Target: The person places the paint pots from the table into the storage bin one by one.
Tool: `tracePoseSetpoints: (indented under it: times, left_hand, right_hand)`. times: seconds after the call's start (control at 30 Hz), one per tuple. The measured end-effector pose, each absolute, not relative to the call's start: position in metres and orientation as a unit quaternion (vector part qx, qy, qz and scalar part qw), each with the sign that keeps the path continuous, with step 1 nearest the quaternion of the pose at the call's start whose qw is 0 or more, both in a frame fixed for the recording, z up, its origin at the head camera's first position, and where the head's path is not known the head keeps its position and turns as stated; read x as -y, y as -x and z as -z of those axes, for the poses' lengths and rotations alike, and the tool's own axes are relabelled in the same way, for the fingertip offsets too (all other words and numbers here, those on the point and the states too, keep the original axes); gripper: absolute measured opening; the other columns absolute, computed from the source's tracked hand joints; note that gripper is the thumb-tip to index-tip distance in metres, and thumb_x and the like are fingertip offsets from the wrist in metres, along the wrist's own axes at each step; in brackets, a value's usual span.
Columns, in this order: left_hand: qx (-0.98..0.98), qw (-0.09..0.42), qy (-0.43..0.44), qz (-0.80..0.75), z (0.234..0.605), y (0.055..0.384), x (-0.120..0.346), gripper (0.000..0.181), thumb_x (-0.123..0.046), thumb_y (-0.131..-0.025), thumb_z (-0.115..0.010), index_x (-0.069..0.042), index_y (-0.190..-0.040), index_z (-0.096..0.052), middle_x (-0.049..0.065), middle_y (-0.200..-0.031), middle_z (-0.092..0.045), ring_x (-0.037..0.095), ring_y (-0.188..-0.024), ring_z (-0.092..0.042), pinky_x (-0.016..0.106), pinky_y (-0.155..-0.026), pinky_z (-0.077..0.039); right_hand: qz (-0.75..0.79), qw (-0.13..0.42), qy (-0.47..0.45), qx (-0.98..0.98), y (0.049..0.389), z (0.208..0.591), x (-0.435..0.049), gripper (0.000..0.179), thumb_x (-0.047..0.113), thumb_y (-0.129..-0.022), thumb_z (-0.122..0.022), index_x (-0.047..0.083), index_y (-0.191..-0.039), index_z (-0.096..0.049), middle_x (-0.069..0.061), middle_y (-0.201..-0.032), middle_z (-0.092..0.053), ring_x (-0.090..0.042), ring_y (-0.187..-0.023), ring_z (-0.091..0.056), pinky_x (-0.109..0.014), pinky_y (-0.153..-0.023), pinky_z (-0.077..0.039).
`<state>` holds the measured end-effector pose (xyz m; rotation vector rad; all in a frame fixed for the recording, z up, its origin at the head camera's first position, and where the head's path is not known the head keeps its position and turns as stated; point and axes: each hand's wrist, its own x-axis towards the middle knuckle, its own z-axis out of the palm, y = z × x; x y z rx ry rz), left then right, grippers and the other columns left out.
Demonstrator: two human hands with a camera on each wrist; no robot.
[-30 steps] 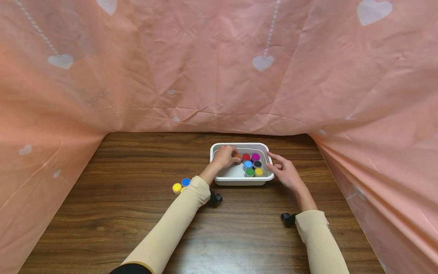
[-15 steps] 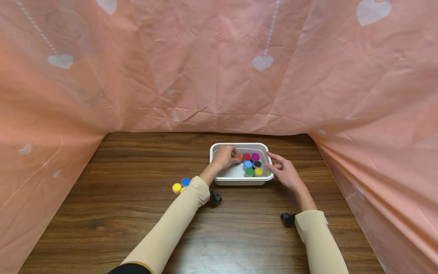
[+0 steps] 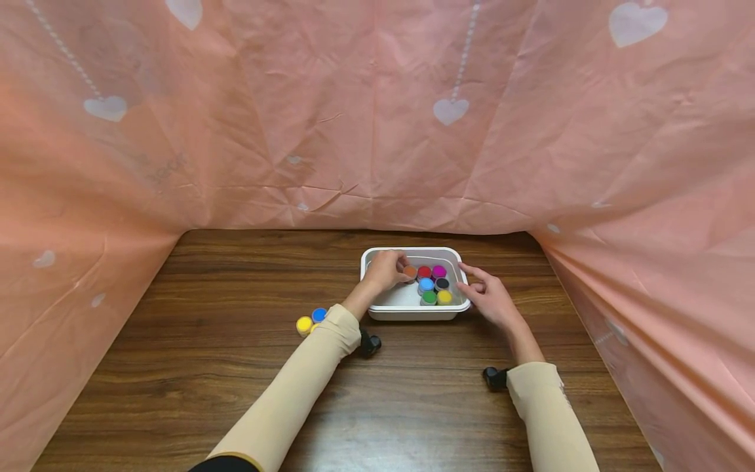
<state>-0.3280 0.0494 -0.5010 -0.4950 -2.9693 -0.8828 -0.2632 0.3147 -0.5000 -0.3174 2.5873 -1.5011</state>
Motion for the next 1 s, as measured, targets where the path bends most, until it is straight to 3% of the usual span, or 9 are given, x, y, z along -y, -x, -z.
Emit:
tracePoseSetpoints:
  times: [0.33,0.63,1.0]
  left_hand:
    - [0.953,0.022,0.169,0.251,0.489,0.329,-0.050,0.024,-0.019,-0.087,-0.086,-0.010,-0.107,-0.075,0.003,-0.088,-0.071,0.014,-0.080,-0.062,0.029,-0.075,-0.051]
    - [0.923,0.037,0.214,0.317,0.462,0.319,-0.039,0.030,-0.020,-0.087,-0.085,-0.011,-0.115,-0.076,0.004,-0.109,-0.079,0.016,-0.101,-0.073,0.030,-0.090,-0.056]
    - [0.879,0.045,0.278,0.385,0.437,0.292,0.024,0.029,-0.015,-0.094,-0.078,-0.006,-0.121,-0.073,0.012,-0.119,-0.076,0.022,-0.101,-0.075,0.031,-0.090,-0.060]
  right_hand:
    - [0.504,0.067,0.107,-0.855,0.266,0.499,-0.315,0.060,0.020,-0.105,-0.062,0.004,-0.158,-0.039,-0.030,-0.094,-0.074,-0.004,-0.068,-0.063,-0.026,-0.061,-0.056]
    - [0.498,0.062,0.108,-0.858,0.267,0.497,-0.317,0.060,0.021,-0.106,-0.062,0.004,-0.158,-0.040,-0.030,-0.094,-0.074,-0.004,-0.068,-0.062,-0.029,-0.062,-0.057]
    - [0.496,0.068,0.112,-0.858,0.269,0.499,-0.316,0.061,0.021,-0.106,-0.061,0.004,-0.159,-0.038,-0.027,-0.092,-0.074,-0.004,-0.068,-0.062,-0.028,-0.061,-0.057]
